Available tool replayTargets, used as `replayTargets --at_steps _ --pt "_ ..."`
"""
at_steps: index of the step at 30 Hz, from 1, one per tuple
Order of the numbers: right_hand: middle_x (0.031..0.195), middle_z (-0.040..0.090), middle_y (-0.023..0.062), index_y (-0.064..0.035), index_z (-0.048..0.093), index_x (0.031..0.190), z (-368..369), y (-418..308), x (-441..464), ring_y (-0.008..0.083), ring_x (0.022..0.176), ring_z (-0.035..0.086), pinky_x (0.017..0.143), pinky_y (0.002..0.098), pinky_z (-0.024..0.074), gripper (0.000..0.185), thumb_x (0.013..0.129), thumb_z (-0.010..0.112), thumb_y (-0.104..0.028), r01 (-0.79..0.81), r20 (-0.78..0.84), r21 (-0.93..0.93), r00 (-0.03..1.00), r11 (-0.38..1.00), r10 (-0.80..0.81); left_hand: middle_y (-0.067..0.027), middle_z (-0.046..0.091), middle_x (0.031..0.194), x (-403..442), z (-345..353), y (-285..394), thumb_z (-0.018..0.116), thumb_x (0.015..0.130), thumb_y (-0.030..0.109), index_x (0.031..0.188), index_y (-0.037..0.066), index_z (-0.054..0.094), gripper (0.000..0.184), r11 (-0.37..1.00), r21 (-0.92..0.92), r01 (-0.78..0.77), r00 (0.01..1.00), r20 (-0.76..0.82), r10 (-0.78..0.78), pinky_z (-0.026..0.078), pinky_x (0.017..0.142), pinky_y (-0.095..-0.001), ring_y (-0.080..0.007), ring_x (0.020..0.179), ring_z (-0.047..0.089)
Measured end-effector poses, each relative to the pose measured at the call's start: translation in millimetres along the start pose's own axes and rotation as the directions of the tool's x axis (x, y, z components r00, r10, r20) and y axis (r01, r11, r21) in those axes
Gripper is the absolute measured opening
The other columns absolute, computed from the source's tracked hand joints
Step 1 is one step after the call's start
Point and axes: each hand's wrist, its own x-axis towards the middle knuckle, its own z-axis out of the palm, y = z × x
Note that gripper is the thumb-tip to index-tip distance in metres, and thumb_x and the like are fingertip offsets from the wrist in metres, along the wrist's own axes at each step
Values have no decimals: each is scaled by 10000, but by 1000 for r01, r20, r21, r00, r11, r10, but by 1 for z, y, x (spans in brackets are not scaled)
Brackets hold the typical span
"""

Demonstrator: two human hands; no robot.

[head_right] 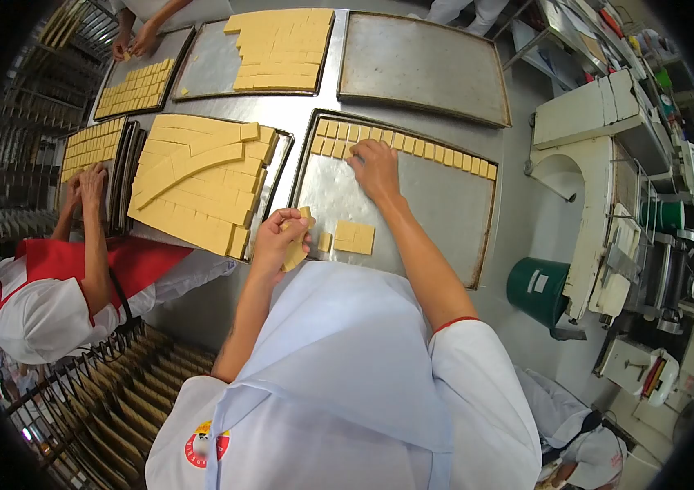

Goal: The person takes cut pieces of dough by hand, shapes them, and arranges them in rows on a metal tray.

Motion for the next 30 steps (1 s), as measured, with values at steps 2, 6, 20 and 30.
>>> replayTargets --at_steps 2,6,20,30 --pt "1047 693 45 -91 735 972 -3 -1 0 259 1016 598 897 401 410 208 793 767 -191 -22 37 -12 999 1000 22 -56 650 873 3 2 -1 743 870 60 1026 38 581 226 1000 8 2 1000 8 -2 522 536 -249 -113 684 635" --pt "1002 687 61 -92 732 932 -1 -3 -1 268 984 593 875 413 414 179 784 768 -187 19 -26 11 999 1000 -19 -58 648 865 8 3 -6 739 871 59 1036 32 582 229 1000 28 5 1000 23 -6 529 535 -253 -115 686 637" --pt "996 688 33 -18 673 1125 -60 -54 -47 112 818 627 766 268 520 261 913 719 -163 -606 617 705 780 368 103 -154 668 998 14 13 2 604 972 150 1181 -23 551 276 984 -84 158 971 195 -140 540 588 -289 -163 704 634" --pt "941 711 116 -66 732 1011 -18 3 -3 296 841 657 816 408 494 194 854 708 -177 -225 46 101 974 969 221 -151 590 1069 12 -13 -8 421 837 99 1424 -11 445 597 827 -500 256 951 284 -123 542 695 -336 -223 819 594"
